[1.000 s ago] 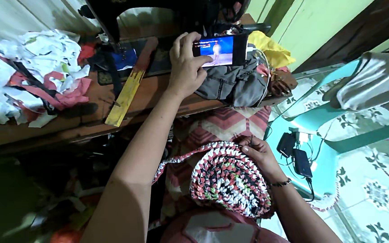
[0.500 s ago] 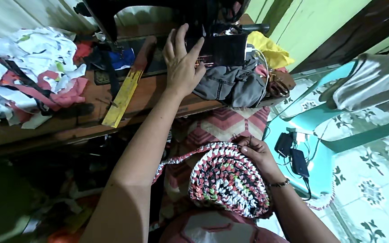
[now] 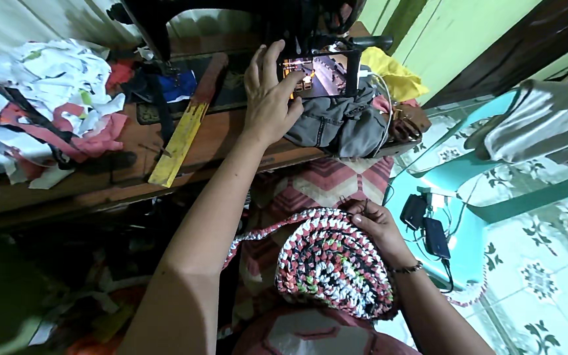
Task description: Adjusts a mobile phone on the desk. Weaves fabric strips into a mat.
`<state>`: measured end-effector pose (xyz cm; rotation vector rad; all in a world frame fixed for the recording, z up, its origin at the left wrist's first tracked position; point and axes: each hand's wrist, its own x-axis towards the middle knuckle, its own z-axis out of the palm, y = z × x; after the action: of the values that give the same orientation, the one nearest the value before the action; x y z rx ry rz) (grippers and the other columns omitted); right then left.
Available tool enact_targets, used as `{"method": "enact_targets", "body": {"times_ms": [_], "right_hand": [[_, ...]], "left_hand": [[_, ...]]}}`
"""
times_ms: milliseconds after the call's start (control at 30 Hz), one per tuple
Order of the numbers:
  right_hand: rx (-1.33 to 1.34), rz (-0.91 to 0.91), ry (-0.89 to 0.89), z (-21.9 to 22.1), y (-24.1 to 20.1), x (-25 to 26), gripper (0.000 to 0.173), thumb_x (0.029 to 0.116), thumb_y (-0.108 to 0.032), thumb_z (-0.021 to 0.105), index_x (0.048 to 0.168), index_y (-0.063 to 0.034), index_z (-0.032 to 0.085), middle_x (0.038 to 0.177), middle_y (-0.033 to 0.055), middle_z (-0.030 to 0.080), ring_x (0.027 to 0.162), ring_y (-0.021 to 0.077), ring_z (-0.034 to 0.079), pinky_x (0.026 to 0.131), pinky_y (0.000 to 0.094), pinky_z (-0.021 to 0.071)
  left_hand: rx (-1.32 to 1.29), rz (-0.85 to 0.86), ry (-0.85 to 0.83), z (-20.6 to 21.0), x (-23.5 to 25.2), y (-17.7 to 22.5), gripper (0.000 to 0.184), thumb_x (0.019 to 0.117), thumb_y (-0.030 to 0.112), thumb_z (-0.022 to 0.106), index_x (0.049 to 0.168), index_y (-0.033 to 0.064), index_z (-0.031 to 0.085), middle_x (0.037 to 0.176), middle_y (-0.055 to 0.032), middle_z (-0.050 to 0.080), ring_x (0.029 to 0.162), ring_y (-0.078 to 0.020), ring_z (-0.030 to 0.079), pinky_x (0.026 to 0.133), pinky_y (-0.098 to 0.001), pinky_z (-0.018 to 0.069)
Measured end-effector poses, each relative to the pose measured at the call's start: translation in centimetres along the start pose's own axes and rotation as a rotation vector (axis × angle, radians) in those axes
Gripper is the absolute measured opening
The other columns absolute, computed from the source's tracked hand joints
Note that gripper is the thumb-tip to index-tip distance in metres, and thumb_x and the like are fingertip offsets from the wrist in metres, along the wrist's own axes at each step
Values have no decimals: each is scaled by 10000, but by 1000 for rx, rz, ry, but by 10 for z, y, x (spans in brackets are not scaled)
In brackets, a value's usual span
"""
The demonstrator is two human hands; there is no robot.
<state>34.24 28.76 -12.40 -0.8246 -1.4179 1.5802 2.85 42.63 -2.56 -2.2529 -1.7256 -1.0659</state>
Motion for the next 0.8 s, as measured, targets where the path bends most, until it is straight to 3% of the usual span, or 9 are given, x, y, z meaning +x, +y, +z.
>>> {"method": "enact_targets", "body": {"times_ms": [200, 300, 333, 400, 433, 500, 633, 800], "right_hand": [[-9, -6, -2, -1, 1, 0, 101, 940, -194, 717, 1000, -115, 735, 879, -65, 721, 756, -3, 656, 690, 172, 553], [8, -12, -3, -1, 2, 0, 105, 939, -190, 720, 1005, -110, 738, 883, -58, 724, 762, 0, 661, 694, 175, 557], [12, -13, -2, -1, 2, 0, 102, 938, -186, 721, 1003, -109, 737, 874, -57, 723, 753, 0, 659, 687, 174, 555], [16, -15, -1, -1, 3, 0, 98, 938, -184, 721, 999, -109, 737, 862, -59, 719, 738, -2, 654, 675, 170, 550], [13, -17, -5, -1, 3, 0, 99, 940, -186, 718, 999, -109, 738, 868, -60, 719, 743, -4, 652, 679, 170, 548], [12, -20, -9, -1, 2, 1, 106, 940, -190, 718, 1002, -106, 738, 881, -58, 720, 754, -1, 655, 690, 173, 551], [21, -17, -1, -1, 2, 0, 111, 937, -187, 724, 1004, -100, 738, 886, -47, 725, 753, 7, 661, 692, 179, 558], [20, -16, -3, 0, 1, 1, 107, 937, -185, 722, 1005, -104, 740, 884, -49, 727, 752, 5, 663, 694, 178, 560]], "left_hand": [[15, -24, -48, -1, 0, 2, 487, 948, 307, 568, 1432, 279, 609, 1685, -142, 217, 1547, -450, 99, 1184, -675, 159], [37, -13, -80, 0, 1, 2, 470, 962, 346, 549, 1423, 292, 620, 1701, -114, 188, 1555, -437, 74, 1188, -671, 147], [26, 7, -76, 0, 1, 1, 424, 964, 337, 549, 1369, 293, 665, 1697, -114, 202, 1555, -434, 79, 1193, -662, 147], [-48, 81, -28, 0, 0, -1, 274, 956, 273, 561, 1123, 238, 775, 1666, -131, 283, 1555, -422, 114, 1221, -631, 140], [-75, 116, -12, 0, -1, -1, 230, 946, 246, 560, 1008, 204, 777, 1648, -150, 314, 1553, -421, 128, 1226, -618, 139], [-93, 141, 18, 0, -1, -2, 201, 938, 237, 561, 910, 163, 745, 1615, -183, 355, 1542, -431, 165, 1226, -611, 158], [-80, 117, 47, 1, -1, -3, 200, 931, 279, 588, 1009, 176, 741, 1619, -193, 340, 1536, -433, 181, 1217, -615, 174], [-58, 106, 40, 1, -1, -3, 220, 927, 300, 591, 1040, 176, 733, 1622, -196, 330, 1537, -430, 180, 1214, -617, 175]]}}
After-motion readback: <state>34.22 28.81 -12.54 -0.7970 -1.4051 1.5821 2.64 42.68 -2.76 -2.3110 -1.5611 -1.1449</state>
